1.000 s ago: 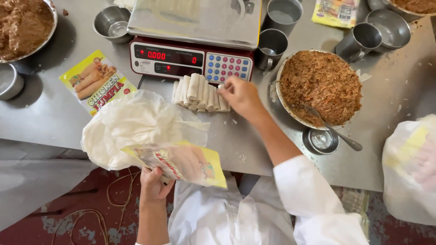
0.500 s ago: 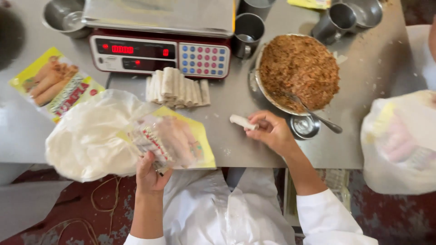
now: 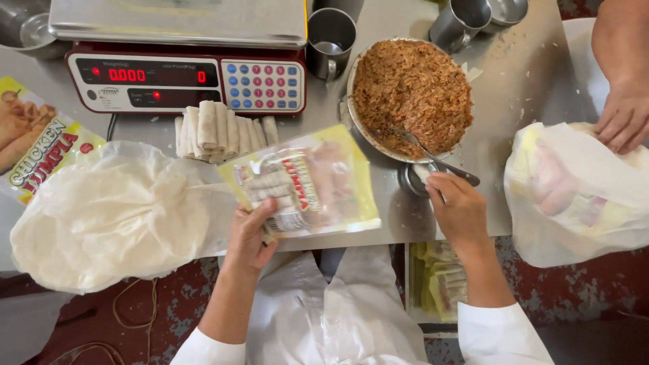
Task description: The person packs rolls of food into plastic bags by hand at a workstation.
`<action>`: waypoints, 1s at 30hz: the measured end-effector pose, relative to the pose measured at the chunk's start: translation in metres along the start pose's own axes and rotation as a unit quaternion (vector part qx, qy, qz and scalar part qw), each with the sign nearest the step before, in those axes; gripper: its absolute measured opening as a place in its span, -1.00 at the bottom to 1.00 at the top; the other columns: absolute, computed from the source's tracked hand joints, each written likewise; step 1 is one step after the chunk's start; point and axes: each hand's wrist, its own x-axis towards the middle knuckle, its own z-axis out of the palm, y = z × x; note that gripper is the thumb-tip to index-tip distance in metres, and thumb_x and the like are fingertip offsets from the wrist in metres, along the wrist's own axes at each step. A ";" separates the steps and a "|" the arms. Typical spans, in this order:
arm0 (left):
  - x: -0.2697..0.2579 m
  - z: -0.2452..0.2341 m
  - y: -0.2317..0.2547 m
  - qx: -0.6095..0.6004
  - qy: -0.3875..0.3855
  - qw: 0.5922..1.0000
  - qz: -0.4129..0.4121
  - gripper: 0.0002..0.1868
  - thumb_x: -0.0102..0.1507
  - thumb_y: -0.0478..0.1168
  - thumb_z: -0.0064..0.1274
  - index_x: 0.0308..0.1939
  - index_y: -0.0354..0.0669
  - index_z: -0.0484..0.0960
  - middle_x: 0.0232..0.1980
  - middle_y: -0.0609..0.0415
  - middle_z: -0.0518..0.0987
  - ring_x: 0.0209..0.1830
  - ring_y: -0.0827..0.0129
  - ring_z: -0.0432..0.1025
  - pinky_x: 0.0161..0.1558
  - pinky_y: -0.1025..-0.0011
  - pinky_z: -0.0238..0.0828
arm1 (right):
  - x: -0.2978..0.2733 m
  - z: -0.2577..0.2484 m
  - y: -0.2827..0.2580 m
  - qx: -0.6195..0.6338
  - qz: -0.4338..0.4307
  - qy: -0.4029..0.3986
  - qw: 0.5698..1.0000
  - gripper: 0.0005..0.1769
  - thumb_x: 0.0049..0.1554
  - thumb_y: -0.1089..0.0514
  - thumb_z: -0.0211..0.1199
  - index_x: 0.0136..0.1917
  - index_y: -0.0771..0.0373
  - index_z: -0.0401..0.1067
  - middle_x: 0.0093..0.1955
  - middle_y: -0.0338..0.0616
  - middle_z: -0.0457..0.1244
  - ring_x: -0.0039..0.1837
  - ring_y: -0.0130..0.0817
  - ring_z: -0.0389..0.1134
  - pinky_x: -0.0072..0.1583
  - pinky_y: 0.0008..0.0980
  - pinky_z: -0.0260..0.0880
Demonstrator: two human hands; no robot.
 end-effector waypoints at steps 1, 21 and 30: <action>0.000 0.007 -0.001 -0.001 0.002 1.000 0.004 -0.55 0.19 -0.38 0.28 0.18 -0.24 0.66 -0.06 -0.22 0.75 -0.13 -0.09 0.69 -0.15 -0.01 0.74 | 0.003 -0.011 -0.005 0.003 -0.003 0.000 1.000 -0.86 0.15 0.21 0.59 -0.01 0.12 0.68 0.02 -0.28 0.50 0.07 -0.34 0.55 0.05 -0.46 0.62; -0.020 0.067 0.001 0.137 -0.048 0.981 -0.126 -0.54 0.15 -0.16 0.49 -0.05 -0.48 0.71 -0.19 -0.33 0.76 -0.27 -0.03 0.70 -0.26 0.09 0.72 | 0.041 -0.080 -0.084 0.617 0.071 -0.219 0.752 -0.33 0.13 0.53 0.10 0.47 0.20 0.42 0.45 0.19 0.35 0.29 0.14 0.52 0.16 0.26 0.66; -0.020 0.089 0.078 0.795 -0.131 0.591 0.034 0.05 0.36 0.03 0.16 0.72 -0.15 -0.17 0.13 -0.40 0.68 0.19 -0.40 0.56 0.23 -0.31 0.43 | -0.041 0.005 -0.142 0.724 0.337 -0.192 0.570 -0.26 0.20 0.42 0.22 0.62 0.38 0.19 0.43 0.17 0.37 0.38 -0.13 0.41 0.39 0.00 0.44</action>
